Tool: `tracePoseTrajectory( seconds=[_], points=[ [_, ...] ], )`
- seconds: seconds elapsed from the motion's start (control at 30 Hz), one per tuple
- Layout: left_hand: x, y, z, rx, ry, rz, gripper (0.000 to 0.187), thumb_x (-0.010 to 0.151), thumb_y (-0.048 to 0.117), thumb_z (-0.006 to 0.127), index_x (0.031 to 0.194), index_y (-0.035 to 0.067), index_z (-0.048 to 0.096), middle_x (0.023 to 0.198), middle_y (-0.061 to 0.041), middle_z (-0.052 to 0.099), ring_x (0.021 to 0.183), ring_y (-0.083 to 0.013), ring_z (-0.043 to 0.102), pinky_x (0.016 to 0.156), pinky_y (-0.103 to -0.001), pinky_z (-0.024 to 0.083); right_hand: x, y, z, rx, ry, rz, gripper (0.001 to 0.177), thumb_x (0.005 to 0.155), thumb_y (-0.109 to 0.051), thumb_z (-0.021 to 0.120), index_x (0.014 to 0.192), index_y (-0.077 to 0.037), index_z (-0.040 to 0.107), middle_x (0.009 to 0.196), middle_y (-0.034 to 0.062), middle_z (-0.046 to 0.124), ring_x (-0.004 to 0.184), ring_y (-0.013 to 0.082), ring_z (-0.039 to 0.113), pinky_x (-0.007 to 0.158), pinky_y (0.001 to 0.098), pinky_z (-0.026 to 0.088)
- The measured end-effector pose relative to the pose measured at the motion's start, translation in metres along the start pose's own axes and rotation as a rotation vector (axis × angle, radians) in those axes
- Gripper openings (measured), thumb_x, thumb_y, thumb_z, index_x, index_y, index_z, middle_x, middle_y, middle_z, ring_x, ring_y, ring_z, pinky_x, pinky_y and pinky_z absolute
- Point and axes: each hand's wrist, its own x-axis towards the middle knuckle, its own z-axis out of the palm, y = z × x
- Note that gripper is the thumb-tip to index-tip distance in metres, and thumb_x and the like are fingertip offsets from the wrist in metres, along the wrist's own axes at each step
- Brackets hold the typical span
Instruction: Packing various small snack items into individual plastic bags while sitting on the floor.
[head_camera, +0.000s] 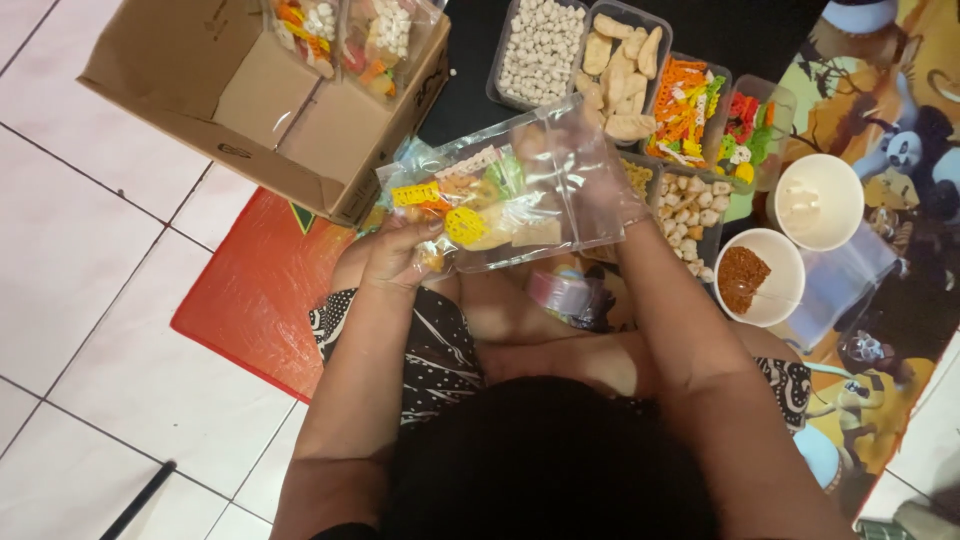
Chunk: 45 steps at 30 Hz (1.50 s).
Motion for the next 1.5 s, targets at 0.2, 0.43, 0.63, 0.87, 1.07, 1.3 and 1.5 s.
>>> tracePoseTrajectory(
  seconds=[0.2, 0.43, 0.63, 0.87, 1.07, 1.3, 1.5],
  points=[
    [0.002, -0.009, -0.010, -0.002, 0.011, -0.008, 0.030, 0.074, -0.017, 0.071, 0.102, -0.006, 0.072, 0.084, -0.017, 0.073, 0.081, -0.0332, 0.077, 0.079, -0.047, 0.064, 0.021, 0.023, -0.044, -0.464, 0.031, -0.079, 0.057, 0.095, -0.036, 0.054, 0.145, -0.007, 0.050, 0.131, 0.0134, 0.066, 0.103, 0.0215, 0.072, 0.084, 0.0309, 0.066],
    [-0.007, -0.002, 0.009, 0.079, 0.025, -0.049, 0.029, 0.074, -0.016, 0.077, 0.101, -0.008, 0.072, 0.089, -0.019, 0.075, 0.082, -0.0317, 0.077, 0.075, -0.043, 0.064, -0.040, -0.010, -0.057, -0.169, 0.180, -0.177, 0.025, 0.085, 0.000, 0.074, 0.104, -0.016, 0.071, 0.082, 0.0028, 0.070, 0.069, 0.0133, 0.069, 0.064, 0.0310, 0.065],
    [-0.009, 0.005, 0.033, 0.073, 0.022, -0.053, 0.032, 0.072, -0.015, 0.078, 0.104, -0.009, 0.072, 0.092, -0.021, 0.075, 0.085, -0.0344, 0.077, 0.077, -0.047, 0.064, -0.073, -0.016, -0.093, 0.047, 0.052, -0.247, 0.033, 0.094, -0.002, 0.067, 0.126, -0.008, 0.061, 0.090, 0.0041, 0.061, 0.076, 0.0166, 0.064, 0.078, 0.0461, 0.070],
    [-0.008, 0.001, 0.030, 0.090, -0.001, -0.064, 0.033, 0.072, -0.016, 0.077, 0.104, -0.011, 0.072, 0.093, -0.024, 0.075, 0.086, -0.0370, 0.076, 0.079, -0.050, 0.064, -0.136, -0.030, -0.040, -0.061, 0.133, -0.359, 0.027, 0.095, -0.002, 0.065, 0.118, -0.005, 0.052, 0.105, 0.0118, 0.059, 0.089, 0.0239, 0.069, 0.082, 0.0446, 0.071],
    [-0.002, -0.013, -0.006, 0.095, 0.004, -0.055, 0.034, 0.073, -0.016, 0.077, 0.106, -0.011, 0.072, 0.096, -0.024, 0.075, 0.087, -0.0381, 0.076, 0.080, -0.052, 0.063, -0.147, -0.025, -0.030, -0.369, 0.232, -0.496, 0.025, 0.100, -0.005, 0.066, 0.122, -0.004, 0.053, 0.105, 0.0087, 0.059, 0.098, 0.0203, 0.068, 0.086, 0.0376, 0.066],
    [-0.005, -0.012, 0.006, 0.121, -0.015, -0.046, 0.041, 0.071, -0.016, 0.078, 0.111, -0.008, 0.071, 0.101, -0.022, 0.075, 0.092, -0.0375, 0.076, 0.084, -0.051, 0.062, -0.145, -0.028, -0.024, -0.379, 0.186, -0.550, 0.022, 0.095, 0.007, 0.064, 0.116, 0.001, 0.058, 0.095, 0.0097, 0.062, 0.087, 0.0168, 0.065, 0.073, 0.0252, 0.059],
    [0.000, -0.019, -0.010, 0.102, -0.020, -0.040, 0.041, 0.073, -0.015, 0.078, 0.112, -0.007, 0.072, 0.103, -0.022, 0.075, 0.093, -0.0366, 0.076, 0.086, -0.051, 0.062, -0.158, -0.036, -0.009, -0.191, 0.184, -0.525, 0.025, 0.097, 0.004, 0.058, 0.122, 0.006, 0.054, 0.100, 0.0151, 0.063, 0.088, 0.0194, 0.071, 0.075, 0.0281, 0.066]
  ],
)
